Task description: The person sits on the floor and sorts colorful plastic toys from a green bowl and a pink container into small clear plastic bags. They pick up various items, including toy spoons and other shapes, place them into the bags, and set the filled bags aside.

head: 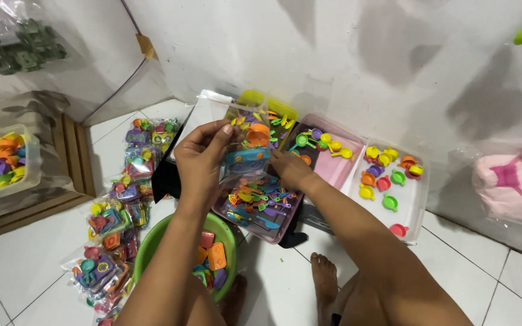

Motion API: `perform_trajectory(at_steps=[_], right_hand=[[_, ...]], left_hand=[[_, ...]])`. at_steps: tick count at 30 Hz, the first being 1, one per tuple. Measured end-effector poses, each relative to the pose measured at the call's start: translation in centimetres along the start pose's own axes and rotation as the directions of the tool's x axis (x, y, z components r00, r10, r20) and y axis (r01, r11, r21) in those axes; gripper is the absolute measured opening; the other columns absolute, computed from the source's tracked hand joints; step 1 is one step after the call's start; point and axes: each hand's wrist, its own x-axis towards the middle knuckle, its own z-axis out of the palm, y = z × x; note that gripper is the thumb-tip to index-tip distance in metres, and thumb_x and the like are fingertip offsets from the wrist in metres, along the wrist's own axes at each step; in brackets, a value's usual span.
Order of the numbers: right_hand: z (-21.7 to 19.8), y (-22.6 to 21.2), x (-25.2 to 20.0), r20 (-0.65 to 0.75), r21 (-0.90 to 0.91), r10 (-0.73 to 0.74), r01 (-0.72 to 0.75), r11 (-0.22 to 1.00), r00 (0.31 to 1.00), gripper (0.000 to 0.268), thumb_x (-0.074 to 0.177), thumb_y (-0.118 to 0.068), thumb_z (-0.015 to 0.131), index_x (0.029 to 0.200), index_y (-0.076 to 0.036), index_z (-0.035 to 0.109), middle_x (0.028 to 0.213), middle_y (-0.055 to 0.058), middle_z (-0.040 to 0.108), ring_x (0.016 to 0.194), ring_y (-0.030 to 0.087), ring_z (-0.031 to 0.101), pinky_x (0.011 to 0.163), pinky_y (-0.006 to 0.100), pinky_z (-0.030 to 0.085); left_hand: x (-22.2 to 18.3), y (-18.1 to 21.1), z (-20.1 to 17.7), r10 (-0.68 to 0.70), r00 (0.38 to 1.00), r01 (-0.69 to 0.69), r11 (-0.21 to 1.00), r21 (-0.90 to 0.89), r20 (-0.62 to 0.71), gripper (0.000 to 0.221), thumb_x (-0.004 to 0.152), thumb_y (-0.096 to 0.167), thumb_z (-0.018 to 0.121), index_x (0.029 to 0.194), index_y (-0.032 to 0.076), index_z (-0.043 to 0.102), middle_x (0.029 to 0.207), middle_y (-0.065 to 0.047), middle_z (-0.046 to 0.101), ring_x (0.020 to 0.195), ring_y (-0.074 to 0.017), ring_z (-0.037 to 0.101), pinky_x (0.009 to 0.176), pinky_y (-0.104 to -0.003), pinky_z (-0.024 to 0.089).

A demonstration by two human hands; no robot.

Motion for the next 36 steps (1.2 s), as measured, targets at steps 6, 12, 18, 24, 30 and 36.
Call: perform_trajectory(at_steps=[6, 12, 18, 24, 30, 36], right_hand=[[-0.9, 1.5, -1.5, 0.084, -0.005, 0.054, -0.054, 0.999, 0.995, 0.055, 0.072, 0.002, 0.072, 0.125, -0.005, 0.058, 0.127, 0.013, 0.056, 0.118, 0.038, 0.061, 0.097, 0.043, 0.056], [-6.0, 0.0, -3.8, 0.071, 0.16, 0.064, -0.074, 0.984, 0.995, 0.052, 0.082, -0.021, 0.077, 0.128, -0.004, 0.059, 0.13, 0.021, 0.059, 0.121, 0.043, 0.06, 0.1, 0.053, 0.054], [-5.3, 8.3, -4.1, -0.183, 0.344, 0.396, -0.319, 0.883, 0.9, 0.021, 0.09, -0.02, 0.068, 0.107, -0.008, 0.072, 0.106, 0.016, 0.072, 0.111, 0.038, 0.068, 0.096, 0.048, 0.053], [-6.0, 4.3, -5.4, 0.029, 0.331, 0.165, -0.165, 0.929, 0.986, 0.042, 0.082, -0.012, 0.071, 0.124, -0.009, 0.072, 0.126, 0.029, 0.066, 0.119, 0.051, 0.063, 0.104, 0.056, 0.049], [-1.5, 7.5, -4.0, 0.2, 0.291, 0.328, -0.376, 0.88, 0.923, 0.03, 0.082, -0.021, 0.07, 0.111, -0.016, 0.077, 0.108, 0.015, 0.076, 0.114, 0.038, 0.069, 0.099, 0.048, 0.054], [-2.2, 7.9, -4.5, 0.131, 0.314, 0.397, -0.418, 0.852, 0.908, 0.016, 0.079, -0.027, 0.071, 0.087, -0.014, 0.075, 0.091, 0.015, 0.075, 0.101, 0.04, 0.072, 0.09, 0.05, 0.055]], left_hand=[[0.5, -0.4, -1.3, 0.025, 1.0, -0.025, 0.999, 0.022, -0.001, 0.02, 0.089, 0.005, 0.078, 0.106, -0.005, 0.073, 0.087, -0.017, 0.075, 0.082, -0.0259, 0.077, 0.073, -0.038, 0.066], [0.6, 0.0, -1.9, 0.012, 1.0, -0.013, 0.999, 0.037, 0.024, 0.02, 0.09, 0.006, 0.078, 0.106, -0.005, 0.073, 0.089, -0.019, 0.075, 0.082, -0.0279, 0.078, 0.074, -0.039, 0.067], [0.4, 0.4, -1.5, 0.001, 1.0, -0.001, 1.0, 0.029, 0.025, 0.02, 0.089, 0.005, 0.079, 0.106, -0.005, 0.073, 0.086, -0.018, 0.075, 0.081, -0.0273, 0.077, 0.074, -0.038, 0.066], [0.1, 0.1, -1.4, -0.006, 1.0, 0.005, 0.999, 0.046, 0.025, 0.021, 0.088, 0.005, 0.079, 0.105, -0.005, 0.074, 0.085, -0.016, 0.075, 0.081, -0.0243, 0.077, 0.074, -0.035, 0.065], [-0.4, 0.4, -0.4, -0.002, 0.999, -0.002, 0.996, 0.088, 0.052, 0.019, 0.088, 0.005, 0.08, 0.104, -0.004, 0.075, 0.084, -0.017, 0.075, 0.08, -0.0235, 0.076, 0.072, -0.033, 0.064], [-0.5, -0.3, 0.1, -0.025, 0.996, 0.019, 0.997, 0.073, 0.083, 0.02, 0.088, 0.004, 0.079, 0.105, -0.005, 0.075, 0.085, -0.019, 0.075, 0.082, -0.0276, 0.077, 0.072, -0.035, 0.064]])
